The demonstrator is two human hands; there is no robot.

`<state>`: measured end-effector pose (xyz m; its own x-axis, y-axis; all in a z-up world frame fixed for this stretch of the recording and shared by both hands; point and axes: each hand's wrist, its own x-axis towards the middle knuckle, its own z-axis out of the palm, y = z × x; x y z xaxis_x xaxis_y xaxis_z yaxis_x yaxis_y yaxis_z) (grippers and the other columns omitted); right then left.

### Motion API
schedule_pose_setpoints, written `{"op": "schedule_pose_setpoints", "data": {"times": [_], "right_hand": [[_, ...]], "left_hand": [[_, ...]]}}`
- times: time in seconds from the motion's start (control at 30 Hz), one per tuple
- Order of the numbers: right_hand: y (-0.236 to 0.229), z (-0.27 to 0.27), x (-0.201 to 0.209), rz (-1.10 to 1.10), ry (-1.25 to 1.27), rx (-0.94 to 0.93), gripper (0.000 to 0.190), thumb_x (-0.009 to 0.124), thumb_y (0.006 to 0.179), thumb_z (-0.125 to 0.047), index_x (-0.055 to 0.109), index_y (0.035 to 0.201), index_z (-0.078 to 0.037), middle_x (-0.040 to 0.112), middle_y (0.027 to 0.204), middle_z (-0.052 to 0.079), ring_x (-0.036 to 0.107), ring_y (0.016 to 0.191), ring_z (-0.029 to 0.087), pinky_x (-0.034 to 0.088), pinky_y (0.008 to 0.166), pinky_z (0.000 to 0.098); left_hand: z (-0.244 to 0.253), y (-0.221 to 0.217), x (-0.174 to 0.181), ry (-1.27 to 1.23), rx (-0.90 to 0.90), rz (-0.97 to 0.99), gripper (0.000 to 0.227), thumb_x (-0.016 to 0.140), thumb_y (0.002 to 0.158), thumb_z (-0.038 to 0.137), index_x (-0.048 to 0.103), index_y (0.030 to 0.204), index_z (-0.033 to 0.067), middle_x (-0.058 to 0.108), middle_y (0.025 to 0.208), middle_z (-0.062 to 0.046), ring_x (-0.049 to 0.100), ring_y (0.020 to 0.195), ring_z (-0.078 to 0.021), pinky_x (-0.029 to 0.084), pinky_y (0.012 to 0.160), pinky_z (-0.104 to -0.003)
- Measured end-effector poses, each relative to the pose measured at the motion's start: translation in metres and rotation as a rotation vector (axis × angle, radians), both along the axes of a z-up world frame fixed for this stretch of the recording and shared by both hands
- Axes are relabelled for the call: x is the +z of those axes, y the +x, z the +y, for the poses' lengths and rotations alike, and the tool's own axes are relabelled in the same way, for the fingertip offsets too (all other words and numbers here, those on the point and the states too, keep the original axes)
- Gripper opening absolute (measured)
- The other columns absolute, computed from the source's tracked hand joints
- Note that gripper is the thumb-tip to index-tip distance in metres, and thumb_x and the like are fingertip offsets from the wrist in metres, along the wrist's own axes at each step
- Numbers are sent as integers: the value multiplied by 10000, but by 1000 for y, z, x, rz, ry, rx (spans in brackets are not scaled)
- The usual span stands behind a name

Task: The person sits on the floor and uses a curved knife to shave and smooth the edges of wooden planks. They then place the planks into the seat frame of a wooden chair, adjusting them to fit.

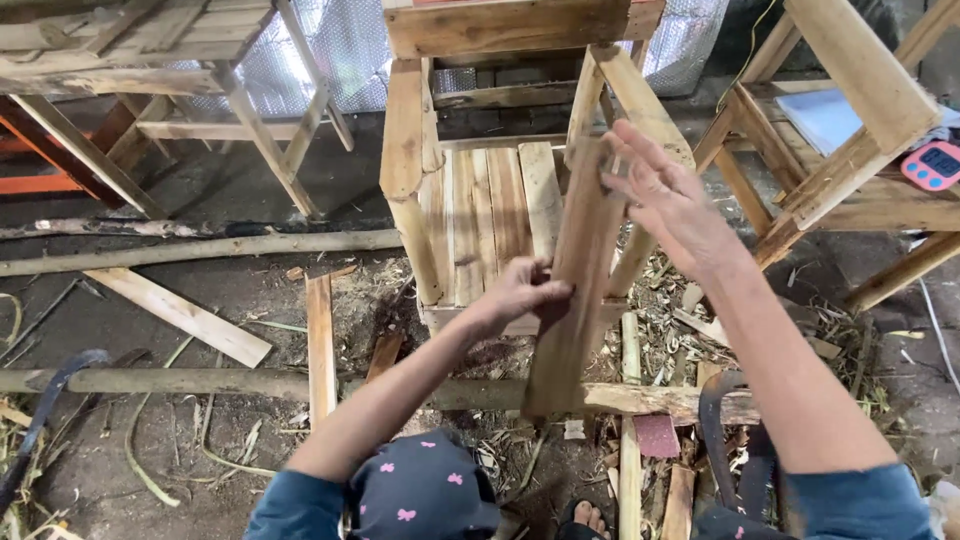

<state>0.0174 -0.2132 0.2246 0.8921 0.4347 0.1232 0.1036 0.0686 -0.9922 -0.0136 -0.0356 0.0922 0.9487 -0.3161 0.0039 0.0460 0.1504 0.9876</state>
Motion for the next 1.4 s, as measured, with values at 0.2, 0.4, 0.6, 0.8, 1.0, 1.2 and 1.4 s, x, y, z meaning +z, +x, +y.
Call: {"op": "schedule_pose_setpoints", "data": {"times": [0.2,0.4,0.6,0.8,1.0,1.2,1.4], "right_hand": [[-6,-41,26,-211,44,-316,415,558,874,-87,482,1267,-196,482,1377,2,581,1071,166,548,967,330],[13,-88,-7,-39,185,-462,198,492,995,-96,649,1103,-149,680,925,-20,652,686,55,595,648,142],[33,-100,-40,22,144,-451,188,500,973,-89,646,1087,-116,667,893,19,629,672,81,580,646,180],[71,-112,-104,55,59,-416,203,479,992,-183,613,1138,-138,668,936,89,680,770,185,581,716,337],[97,-112,-151,123,22,-406,181,516,970,-176,623,1109,-132,675,906,96,679,732,199,572,695,364],[119,-101,-194,158,-25,-409,135,591,912,-148,659,1026,-127,628,753,23,644,612,148,583,623,346],[129,-88,-208,138,-28,-358,146,680,819,-157,670,965,-158,638,785,-11,639,638,110,571,607,297]], "left_hand": [[-4,44,37,196,339,85,151,528,877,-31,556,1025,-18,601,918,-152,609,773,-227,590,754,-321],[-11,109,10,477,536,179,641,537,865,105,245,1433,45,329,1464,-165,631,983,-207,560,791,-266],[-9,179,-67,364,747,214,199,597,821,115,659,992,35,683,888,-91,627,794,-205,496,733,-306],[-27,248,-160,134,808,179,414,729,727,175,638,1105,33,647,1011,-218,615,1020,-330,504,841,-412],[-35,249,-154,205,634,122,539,739,753,211,578,1200,-42,592,1165,-269,531,1147,-411,439,952,-484],[-26,264,-177,431,527,183,529,722,767,329,610,1186,27,645,1109,-175,582,1102,-350,488,897,-444],[-31,280,-188,597,496,138,497,703,726,353,650,1141,84,654,1091,-179,594,1083,-368,496,897,-462]]}}
